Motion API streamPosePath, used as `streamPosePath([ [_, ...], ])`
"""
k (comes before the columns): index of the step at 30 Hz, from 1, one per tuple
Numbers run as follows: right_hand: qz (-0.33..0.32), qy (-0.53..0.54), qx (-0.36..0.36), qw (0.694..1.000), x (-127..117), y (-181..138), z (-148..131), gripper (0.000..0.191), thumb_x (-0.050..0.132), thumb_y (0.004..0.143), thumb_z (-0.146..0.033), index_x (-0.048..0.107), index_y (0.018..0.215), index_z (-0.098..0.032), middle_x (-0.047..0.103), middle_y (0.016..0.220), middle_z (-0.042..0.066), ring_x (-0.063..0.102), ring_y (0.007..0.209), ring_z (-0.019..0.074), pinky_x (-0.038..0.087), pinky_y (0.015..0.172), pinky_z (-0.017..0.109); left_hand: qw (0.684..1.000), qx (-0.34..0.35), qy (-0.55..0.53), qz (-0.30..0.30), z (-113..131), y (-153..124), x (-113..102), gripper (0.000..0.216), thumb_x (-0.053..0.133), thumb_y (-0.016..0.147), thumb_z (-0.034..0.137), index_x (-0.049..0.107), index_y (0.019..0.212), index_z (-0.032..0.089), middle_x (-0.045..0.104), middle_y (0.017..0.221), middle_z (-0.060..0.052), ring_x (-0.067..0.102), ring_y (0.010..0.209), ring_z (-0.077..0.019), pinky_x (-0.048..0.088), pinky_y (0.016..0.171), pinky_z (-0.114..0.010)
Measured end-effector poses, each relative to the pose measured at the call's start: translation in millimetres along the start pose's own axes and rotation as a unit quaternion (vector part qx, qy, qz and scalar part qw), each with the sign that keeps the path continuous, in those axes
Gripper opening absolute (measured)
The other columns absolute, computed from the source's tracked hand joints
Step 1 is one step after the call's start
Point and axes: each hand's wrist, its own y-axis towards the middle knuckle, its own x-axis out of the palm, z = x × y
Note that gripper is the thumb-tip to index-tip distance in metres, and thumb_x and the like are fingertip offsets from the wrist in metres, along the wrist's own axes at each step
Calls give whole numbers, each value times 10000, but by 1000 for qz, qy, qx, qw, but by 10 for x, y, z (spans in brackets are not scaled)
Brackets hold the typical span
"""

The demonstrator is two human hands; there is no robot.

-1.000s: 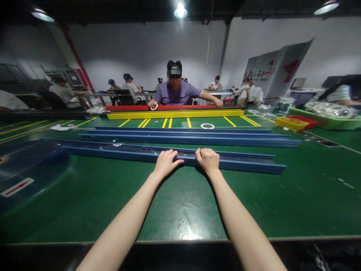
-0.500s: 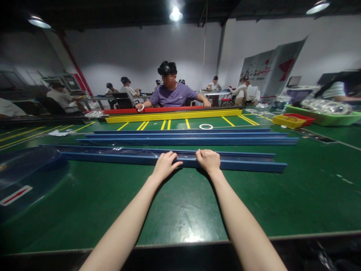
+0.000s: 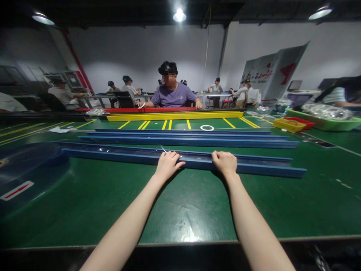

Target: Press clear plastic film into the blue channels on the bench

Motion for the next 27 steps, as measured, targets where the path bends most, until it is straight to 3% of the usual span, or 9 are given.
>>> streamPosePath([
  [27, -42, 18, 22, 999, -66, 13, -46, 478, 283, 810, -407, 708, 727, -206, 678, 741, 90, 598, 714, 203, 308, 548, 262, 999, -5, 36, -27, -22, 21, 35, 396, 372, 836, 515, 582, 818, 180, 645, 889, -50, 551, 866, -207, 302, 737, -329],
])
